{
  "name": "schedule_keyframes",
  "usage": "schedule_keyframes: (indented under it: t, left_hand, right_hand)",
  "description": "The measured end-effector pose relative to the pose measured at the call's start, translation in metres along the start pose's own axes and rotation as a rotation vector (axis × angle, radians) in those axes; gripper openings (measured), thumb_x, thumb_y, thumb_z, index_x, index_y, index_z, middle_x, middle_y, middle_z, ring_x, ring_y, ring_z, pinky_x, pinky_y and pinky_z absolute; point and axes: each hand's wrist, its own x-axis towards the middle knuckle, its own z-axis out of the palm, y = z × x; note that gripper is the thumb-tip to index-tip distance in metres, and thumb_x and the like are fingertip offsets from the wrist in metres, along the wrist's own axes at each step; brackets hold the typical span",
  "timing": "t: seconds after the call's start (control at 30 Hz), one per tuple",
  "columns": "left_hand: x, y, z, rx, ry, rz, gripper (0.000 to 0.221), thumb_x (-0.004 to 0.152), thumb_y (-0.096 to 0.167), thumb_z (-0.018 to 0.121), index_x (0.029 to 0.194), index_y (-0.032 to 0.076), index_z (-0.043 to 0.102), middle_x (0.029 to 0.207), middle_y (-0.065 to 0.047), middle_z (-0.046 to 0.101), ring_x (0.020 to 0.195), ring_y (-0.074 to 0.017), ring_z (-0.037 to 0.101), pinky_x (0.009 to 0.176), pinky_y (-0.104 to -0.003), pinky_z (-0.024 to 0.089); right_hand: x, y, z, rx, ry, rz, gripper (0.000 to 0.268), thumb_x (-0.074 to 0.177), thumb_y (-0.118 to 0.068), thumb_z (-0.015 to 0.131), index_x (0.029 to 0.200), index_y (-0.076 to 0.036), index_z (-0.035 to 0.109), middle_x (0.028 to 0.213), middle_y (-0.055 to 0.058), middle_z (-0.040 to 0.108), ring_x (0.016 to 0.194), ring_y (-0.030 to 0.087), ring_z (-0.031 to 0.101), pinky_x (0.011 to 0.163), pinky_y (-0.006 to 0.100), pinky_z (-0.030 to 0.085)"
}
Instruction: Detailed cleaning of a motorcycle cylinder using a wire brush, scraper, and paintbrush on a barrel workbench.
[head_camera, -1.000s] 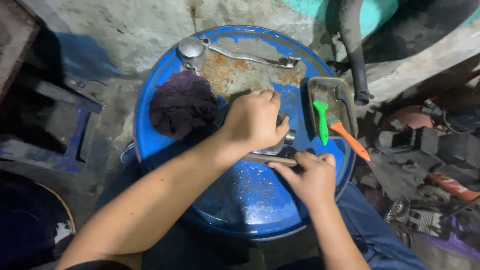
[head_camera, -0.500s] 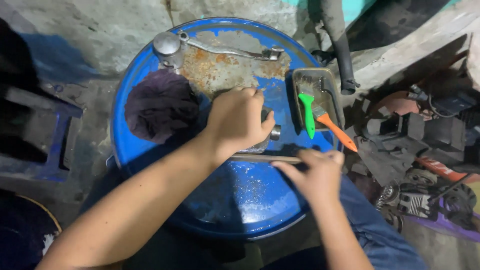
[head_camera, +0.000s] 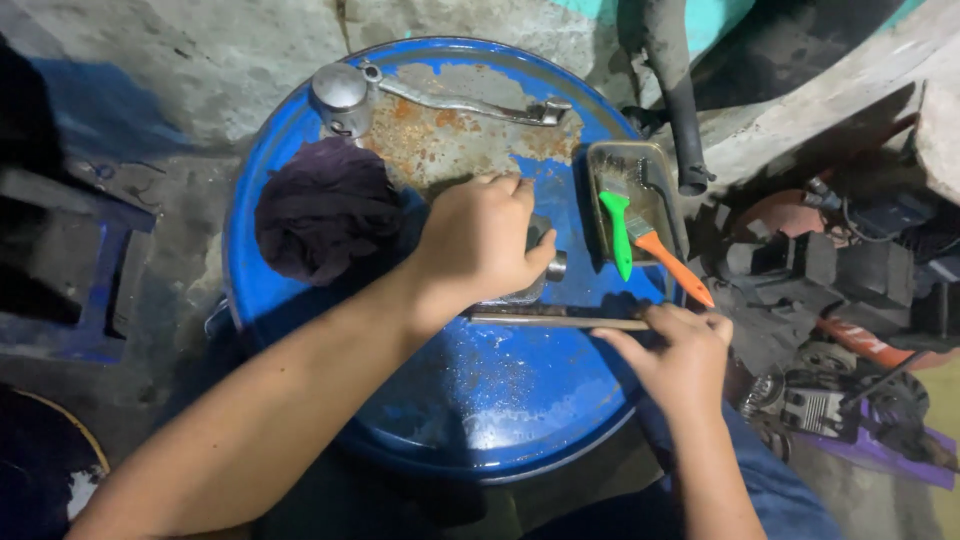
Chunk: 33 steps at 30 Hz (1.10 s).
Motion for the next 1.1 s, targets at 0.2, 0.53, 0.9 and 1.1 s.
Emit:
schedule_keyframes:
  t: [0.2, 0.53, 0.9, 1.1]
  left_hand:
    - [-0.002, 0.002, 0.019, 0.101, 0.043, -0.033, 0.061, 0.096, 0.048, 0.087, 0.121, -0.008, 0.092, 0.109, -0.027, 0.090, 0.105, -0.0425, 0.091, 0.086, -0.052, 0.073]
    - [0.001, -0.002, 0.013, 0.033, 0.032, -0.011, 0.060, 0.098, 0.044, 0.087, 0.124, -0.010, 0.091, 0.118, -0.033, 0.090, 0.111, -0.0492, 0.090, 0.089, -0.058, 0.074]
    - [0.003, 0.003, 0.021, 0.129, 0.043, -0.091, 0.053, 0.096, 0.053, 0.081, 0.110, 0.004, 0.095, 0.127, -0.025, 0.092, 0.118, -0.0398, 0.091, 0.093, -0.051, 0.073]
    - [0.006, 0.002, 0.044, 0.177, 0.050, -0.140, 0.053, 0.095, 0.049, 0.079, 0.109, 0.001, 0.095, 0.127, -0.029, 0.091, 0.117, -0.0439, 0.091, 0.089, -0.056, 0.073]
  right_hand:
    - [0.012, -0.024, 0.012, 0.066, 0.003, -0.030, 0.060, 0.079, -0.068, 0.111, 0.100, -0.018, 0.086, 0.091, 0.002, 0.086, 0.091, 0.032, 0.085, 0.099, 0.046, 0.049]
    - [0.027, -0.091, 0.036, 0.108, -0.005, -0.052, 0.061, 0.077, -0.075, 0.109, 0.090, -0.020, 0.088, 0.088, 0.001, 0.090, 0.090, 0.030, 0.088, 0.099, 0.046, 0.051]
    - [-0.004, 0.031, 0.004, -0.025, -0.050, 0.024, 0.059, 0.083, -0.067, 0.111, 0.105, -0.017, 0.088, 0.099, 0.005, 0.088, 0.100, 0.034, 0.086, 0.102, 0.045, 0.045]
    - [0.022, -0.054, 0.031, 0.085, -0.033, -0.035, 0.061, 0.076, -0.067, 0.113, 0.099, -0.016, 0.088, 0.093, 0.005, 0.088, 0.092, 0.036, 0.086, 0.095, 0.048, 0.049]
